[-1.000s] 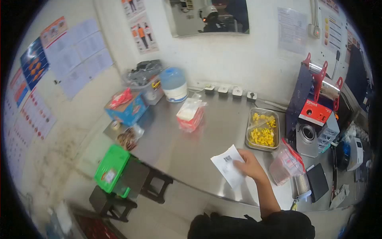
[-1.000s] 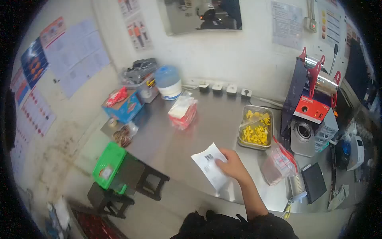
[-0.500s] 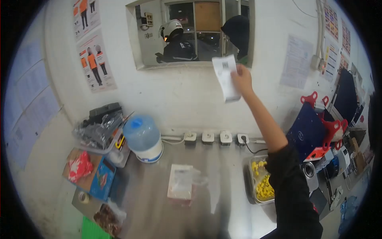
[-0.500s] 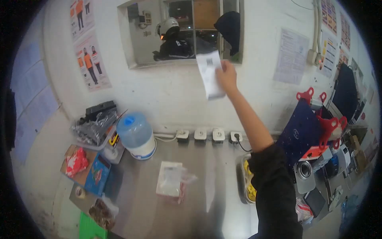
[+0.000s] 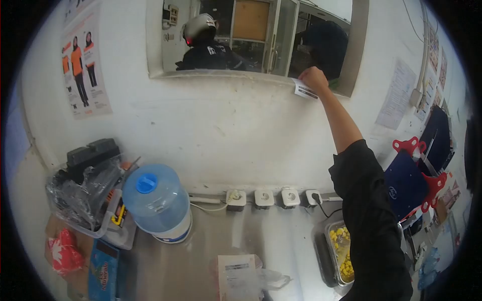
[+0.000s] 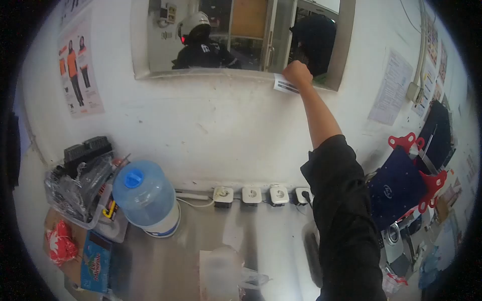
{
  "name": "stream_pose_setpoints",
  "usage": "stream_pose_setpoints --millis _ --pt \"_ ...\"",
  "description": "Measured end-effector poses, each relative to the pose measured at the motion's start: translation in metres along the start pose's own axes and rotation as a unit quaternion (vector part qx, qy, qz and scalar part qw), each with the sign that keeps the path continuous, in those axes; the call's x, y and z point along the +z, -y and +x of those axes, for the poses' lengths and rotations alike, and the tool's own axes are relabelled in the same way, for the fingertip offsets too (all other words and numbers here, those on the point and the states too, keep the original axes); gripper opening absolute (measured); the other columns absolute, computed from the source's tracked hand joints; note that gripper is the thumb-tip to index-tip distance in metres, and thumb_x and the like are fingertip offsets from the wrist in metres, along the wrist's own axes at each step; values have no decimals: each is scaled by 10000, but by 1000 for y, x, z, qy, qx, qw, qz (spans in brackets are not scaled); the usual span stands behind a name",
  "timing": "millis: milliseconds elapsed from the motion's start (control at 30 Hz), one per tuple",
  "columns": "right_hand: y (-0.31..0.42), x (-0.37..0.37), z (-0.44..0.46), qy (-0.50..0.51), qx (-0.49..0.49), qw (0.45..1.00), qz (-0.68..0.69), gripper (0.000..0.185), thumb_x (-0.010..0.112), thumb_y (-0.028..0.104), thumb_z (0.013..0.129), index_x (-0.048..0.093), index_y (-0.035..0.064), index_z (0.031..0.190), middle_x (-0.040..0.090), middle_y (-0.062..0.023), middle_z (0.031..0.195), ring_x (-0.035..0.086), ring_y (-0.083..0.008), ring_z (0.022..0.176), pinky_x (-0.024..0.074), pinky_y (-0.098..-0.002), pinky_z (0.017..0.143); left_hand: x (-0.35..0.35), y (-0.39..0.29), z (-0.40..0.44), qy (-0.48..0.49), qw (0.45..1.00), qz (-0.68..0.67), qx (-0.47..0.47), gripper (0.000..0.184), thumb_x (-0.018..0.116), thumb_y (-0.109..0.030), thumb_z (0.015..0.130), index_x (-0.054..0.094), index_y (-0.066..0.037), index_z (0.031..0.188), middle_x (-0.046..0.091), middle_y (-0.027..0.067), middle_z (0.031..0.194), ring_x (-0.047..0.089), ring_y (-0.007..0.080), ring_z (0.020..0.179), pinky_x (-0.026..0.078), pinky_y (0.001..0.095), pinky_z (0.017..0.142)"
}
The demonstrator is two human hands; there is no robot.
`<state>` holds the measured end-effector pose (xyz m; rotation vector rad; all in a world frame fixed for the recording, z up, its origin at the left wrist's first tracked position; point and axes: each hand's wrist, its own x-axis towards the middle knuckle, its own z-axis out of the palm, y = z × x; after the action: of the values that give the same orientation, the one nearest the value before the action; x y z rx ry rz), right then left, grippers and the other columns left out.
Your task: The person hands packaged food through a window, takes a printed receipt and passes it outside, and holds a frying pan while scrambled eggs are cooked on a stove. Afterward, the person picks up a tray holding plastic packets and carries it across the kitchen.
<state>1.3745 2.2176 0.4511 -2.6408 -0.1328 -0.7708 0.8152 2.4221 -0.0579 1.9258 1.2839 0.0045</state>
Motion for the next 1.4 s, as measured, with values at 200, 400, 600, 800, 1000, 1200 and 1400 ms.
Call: stream_pose_setpoints --millis 200,400,600,800,1000,1200,1400 --pt "17 -19 -30 1 -28 999 -38 354 492 297 692 600 59 931 565 -167 985 523 -321 958 405 -390 810 -4 7 -13 -22 1000 -4 3 328 464 -168 815 421 -13 1100 498 182 1003 518 224 812 408 339 704" --pt "3 -16 -61 -48 -108 990 -75 406 390 353 747 578 95 998 437 -117 1131 360 -246 1104 215 -570 876 -18 18 -37 -39 999 -7 27 351 463 -166 819 403 -19 1133 489 190 1036 515 231 834 406 344 720" --pt "-2 -19 -75 -62 -84 993 -48 474 319 454 780 480 171 1126 400 -78 1186 330 -215 1136 198 -593 866 -47 41 -79 -69 997 -4 42 376 462 -163 824 385 -25 1165 479 197 1068 513 238 857 404 349 737" --pt "-10 -70 -225 -281 -104 922 246 416 492 227 791 405 58 1162 436 -137 1170 401 -270 1090 266 -480 891 -111 19 -154 -284 905 2 317 402 462 -161 829 367 -31 1198 469 205 1101 510 245 880 402 353 754" --pt "-116 -261 -582 91 -33 884 457 570 563 128 744 290 65 1241 488 -136 1069 491 -226 970 356 -346 851 -101 -222 -338 354 687 -347 531 510 507 74 727 315 22 1197 384 128 1137 431 212 1030 385 304 844" --pt "-242 -425 -713 -133 99 885 435 718 572 49 736 108 95 1282 448 -182 1120 450 -243 1036 326 -376 892 -5 -212 -558 647 480 -311 504 558 548 104 691 339 8 1199 365 115 1154 449 206 1028 467 292 782" --pt "-345 -611 -890 -218 228 918 241 333 550 30 735 498 28 1064 548 -105 1006 535 -182 905 433 -306 794 58 -103 -811 774 310 -259 487 608 571 109 668 331 -9 1213 373 113 1148 466 208 1011 492 285 754"
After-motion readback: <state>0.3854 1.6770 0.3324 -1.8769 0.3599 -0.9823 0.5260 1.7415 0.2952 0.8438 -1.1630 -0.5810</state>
